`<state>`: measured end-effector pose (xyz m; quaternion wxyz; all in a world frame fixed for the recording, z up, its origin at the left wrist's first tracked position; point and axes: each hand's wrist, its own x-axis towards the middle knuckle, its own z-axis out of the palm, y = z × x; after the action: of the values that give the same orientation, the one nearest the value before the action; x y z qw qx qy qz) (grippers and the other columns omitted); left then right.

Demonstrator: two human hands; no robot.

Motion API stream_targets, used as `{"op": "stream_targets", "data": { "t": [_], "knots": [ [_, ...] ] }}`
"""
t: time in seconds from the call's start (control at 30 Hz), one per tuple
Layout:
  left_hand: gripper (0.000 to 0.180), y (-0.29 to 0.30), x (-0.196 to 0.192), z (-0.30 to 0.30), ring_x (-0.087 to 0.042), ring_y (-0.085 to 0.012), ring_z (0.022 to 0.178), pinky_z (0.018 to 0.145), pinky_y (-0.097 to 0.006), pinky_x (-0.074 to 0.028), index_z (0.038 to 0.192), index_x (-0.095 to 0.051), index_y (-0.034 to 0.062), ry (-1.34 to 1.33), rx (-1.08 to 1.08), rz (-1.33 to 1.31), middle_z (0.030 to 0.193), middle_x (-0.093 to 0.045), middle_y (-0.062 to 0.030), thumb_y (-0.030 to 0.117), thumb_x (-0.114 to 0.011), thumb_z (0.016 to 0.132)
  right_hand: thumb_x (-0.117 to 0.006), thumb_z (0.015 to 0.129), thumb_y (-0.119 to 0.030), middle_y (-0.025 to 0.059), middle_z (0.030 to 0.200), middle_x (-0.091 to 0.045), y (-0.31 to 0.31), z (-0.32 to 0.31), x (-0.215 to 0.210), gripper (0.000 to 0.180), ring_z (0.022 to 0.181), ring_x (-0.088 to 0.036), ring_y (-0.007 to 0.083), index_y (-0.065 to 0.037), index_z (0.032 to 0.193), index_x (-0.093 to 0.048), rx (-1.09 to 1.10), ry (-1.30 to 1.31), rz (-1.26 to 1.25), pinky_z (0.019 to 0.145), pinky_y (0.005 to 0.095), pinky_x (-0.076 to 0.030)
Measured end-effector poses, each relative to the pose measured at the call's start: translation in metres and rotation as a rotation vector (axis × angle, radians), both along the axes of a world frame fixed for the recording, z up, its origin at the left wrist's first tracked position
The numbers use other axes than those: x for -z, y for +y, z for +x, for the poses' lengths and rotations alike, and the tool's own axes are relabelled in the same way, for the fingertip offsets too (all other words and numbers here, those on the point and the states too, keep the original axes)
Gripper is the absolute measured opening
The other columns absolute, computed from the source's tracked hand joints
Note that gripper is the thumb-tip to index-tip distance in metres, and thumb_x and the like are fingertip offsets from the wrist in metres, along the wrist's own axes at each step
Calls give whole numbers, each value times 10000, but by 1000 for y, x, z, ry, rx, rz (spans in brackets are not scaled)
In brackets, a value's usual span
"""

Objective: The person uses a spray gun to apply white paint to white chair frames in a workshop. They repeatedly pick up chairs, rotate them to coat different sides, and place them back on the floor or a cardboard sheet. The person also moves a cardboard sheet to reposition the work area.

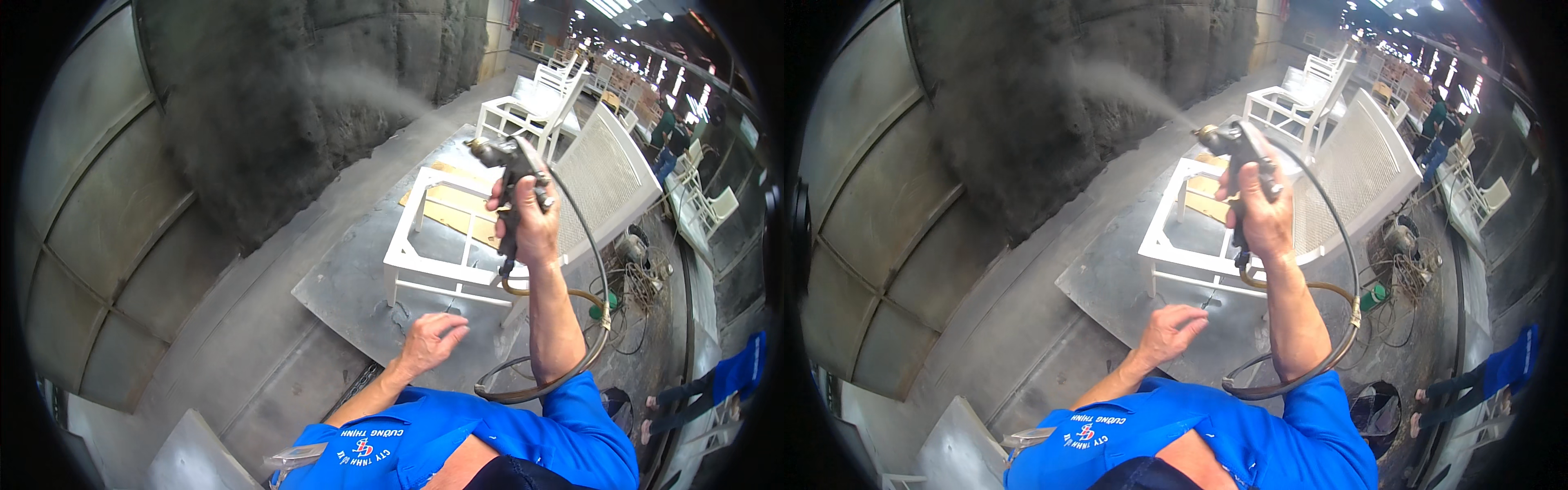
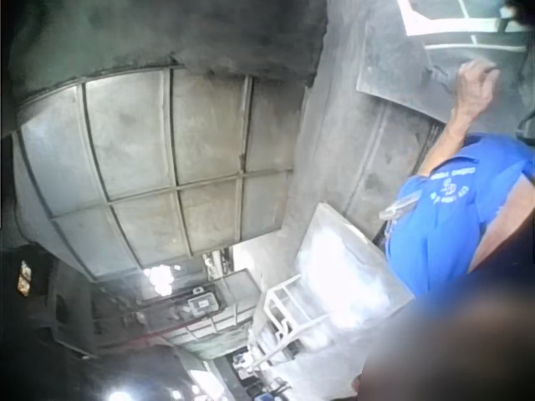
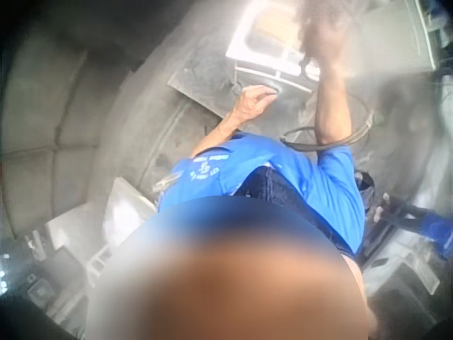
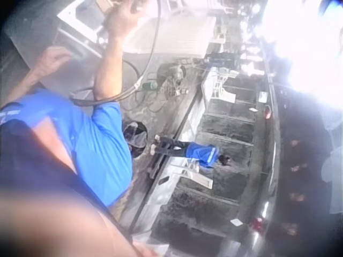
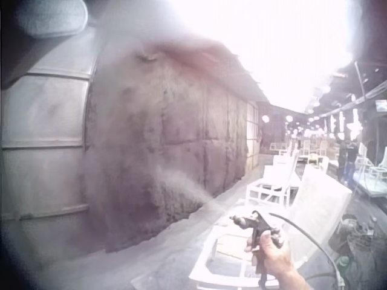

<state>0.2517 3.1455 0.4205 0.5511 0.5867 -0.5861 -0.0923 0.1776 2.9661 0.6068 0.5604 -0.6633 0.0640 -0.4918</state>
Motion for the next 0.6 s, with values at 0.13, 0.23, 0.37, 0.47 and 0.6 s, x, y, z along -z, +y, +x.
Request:
{"op": "stream_targets", "data": {
  "t": [0.13,0.23,0.37,0.47,0.6],
  "knots": [
    [172,2,16,2,-725,-354,911,811,-432,-559,983,-754,40,-27,104,32,948,-760,-152,195,-751,909,-543,1061,-456,128,983,-656,-8,4,-21,680,832,-690,156,-79,1585,-328,-33,-95,-52,461,203,-529],
    [173,5,21,9,-729,-350,903,809,-433,-562,981,-754,38,-40,73,27,951,-761,-155,195,-751,909,-546,1061,-448,130,978,-657,-13,5,-33,686,799,-694,152,-70,1586,-318,-31,-116,-81,456,213,-545],
    [180,10,24,13,-728,-361,898,803,-429,-573,985,-758,33,-11,49,60,952,-761,-161,196,-749,910,-519,1074,-437,128,971,-656,-14,6,-42,649,782,-691,150,-63,1571,-333,-9,-147,-62,457,212,-550],
    [182,14,26,14,-725,-359,880,780,-422,-574,997,-758,37,1,43,87,945,-759,-155,199,-752,913,-560,1060,-434,109,989,-641,-10,6,-46,652,810,-662,146,-74,1572,-378,-53,-182,-71,469,213,-525],
    [179,14,31,18,-721,-345,848,745,-407,-566,1015,-756,52,-22,38,84,924,-753,-139,203,-756,920,-534,1063,-453,130,1002,-648,-7,6,-50,692,839,-681,154,-68,1594,-314,-20,-153,-117,469,209,-538]
  ]
}}
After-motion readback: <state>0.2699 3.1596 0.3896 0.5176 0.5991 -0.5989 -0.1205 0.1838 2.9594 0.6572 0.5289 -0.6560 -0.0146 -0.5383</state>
